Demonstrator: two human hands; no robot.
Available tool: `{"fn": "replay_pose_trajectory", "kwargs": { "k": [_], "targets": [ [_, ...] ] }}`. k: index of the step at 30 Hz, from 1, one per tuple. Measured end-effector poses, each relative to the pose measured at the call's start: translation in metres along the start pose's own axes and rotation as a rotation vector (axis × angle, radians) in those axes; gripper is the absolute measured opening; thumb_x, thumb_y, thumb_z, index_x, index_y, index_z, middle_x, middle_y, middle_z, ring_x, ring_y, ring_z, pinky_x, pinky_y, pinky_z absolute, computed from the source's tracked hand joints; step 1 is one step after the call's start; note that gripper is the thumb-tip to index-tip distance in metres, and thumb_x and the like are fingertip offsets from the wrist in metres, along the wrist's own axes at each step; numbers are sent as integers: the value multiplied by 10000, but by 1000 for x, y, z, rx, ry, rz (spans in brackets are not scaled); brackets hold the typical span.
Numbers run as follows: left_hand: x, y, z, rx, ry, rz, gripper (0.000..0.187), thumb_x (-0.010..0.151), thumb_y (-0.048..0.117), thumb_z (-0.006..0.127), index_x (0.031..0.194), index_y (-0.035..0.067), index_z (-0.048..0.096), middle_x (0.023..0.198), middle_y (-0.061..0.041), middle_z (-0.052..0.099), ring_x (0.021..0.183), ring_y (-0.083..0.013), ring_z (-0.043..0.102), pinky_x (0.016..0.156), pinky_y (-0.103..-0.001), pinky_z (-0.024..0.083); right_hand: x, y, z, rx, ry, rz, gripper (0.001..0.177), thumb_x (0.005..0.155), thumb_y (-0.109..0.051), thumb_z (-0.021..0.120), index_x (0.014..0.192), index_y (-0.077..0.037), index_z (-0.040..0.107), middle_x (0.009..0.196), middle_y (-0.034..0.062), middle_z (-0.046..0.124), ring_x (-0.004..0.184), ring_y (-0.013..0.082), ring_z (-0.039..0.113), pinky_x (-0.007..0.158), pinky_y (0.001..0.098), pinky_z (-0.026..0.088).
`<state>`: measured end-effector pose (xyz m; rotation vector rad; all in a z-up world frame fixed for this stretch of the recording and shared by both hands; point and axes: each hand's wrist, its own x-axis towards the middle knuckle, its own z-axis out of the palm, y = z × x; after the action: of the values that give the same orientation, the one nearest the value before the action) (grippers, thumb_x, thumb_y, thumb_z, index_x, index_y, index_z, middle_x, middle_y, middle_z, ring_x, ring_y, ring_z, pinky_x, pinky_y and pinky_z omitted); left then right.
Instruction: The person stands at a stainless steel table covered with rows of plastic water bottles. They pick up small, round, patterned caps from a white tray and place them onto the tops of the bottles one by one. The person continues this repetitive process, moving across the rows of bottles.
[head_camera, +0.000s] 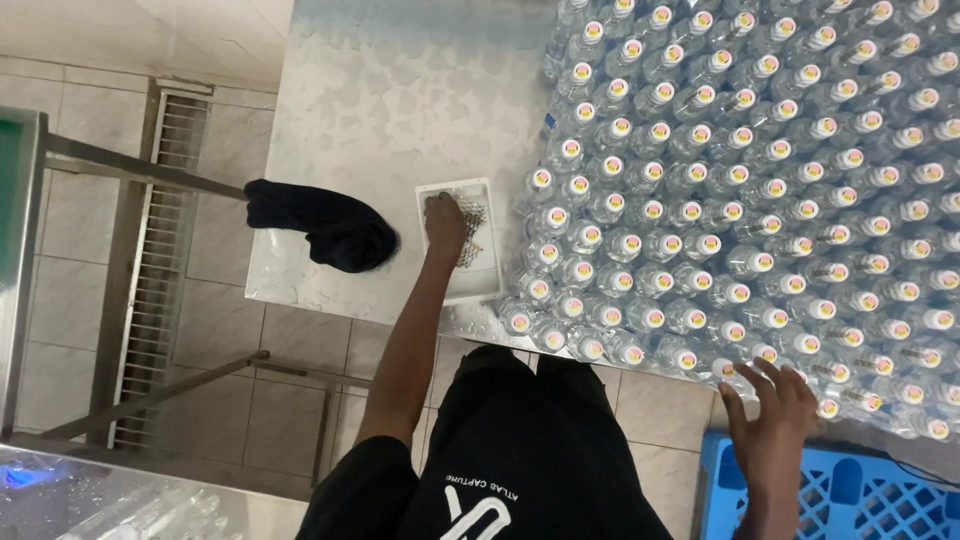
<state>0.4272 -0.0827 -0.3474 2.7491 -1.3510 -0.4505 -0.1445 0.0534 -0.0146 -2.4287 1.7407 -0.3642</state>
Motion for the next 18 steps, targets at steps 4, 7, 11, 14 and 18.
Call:
{"fn": "replay_pose_trajectory", "kwargs": {
  "k": [4,7,11,14,18],
  "targets": [
    [8,7,15,126,232,-79,204,973,224,636,1142,113,662,1216,-237,662,980,-356,714,799,-420,619,2,5,5,-12,-42,25,407,1009,-283,792,1383,-122,766,1512,138,711,1505,432,565,1221,608,407],
    [16,6,6,-70,152,-134,424,1000,497,757,1156,109,685,1217,-234,665,1046,-399,702,882,-492,585,7,11,2,0,-91,78,439,986,-301,791,1397,-149,765,1522,110,708,1524,412,539,1212,621,408],
    [24,-6,11,-162,180,-115,284,995,356,689,1034,75,711,1017,-156,754,973,-381,737,844,-500,588,13,23,6,0,-93,53,427,1000,-321,770,1404,-184,750,1527,94,702,1509,411,554,1156,619,425],
    [20,-6,7,-193,201,-121,165,1030,229,656,996,72,692,991,-147,751,945,-387,749,780,-513,608,21,31,8,8,-136,76,417,1007,-357,750,1394,-204,750,1544,77,687,1523,407,535,1127,649,417],
    [12,-7,-3,-133,214,-76,98,920,-7,662,988,63,670,969,-160,739,927,-374,733,791,-483,614,35,35,4,44,-199,94,436,1001,-391,736,1393,-199,747,1526,58,681,1512,379,512,1159,607,383]
  ]
}}
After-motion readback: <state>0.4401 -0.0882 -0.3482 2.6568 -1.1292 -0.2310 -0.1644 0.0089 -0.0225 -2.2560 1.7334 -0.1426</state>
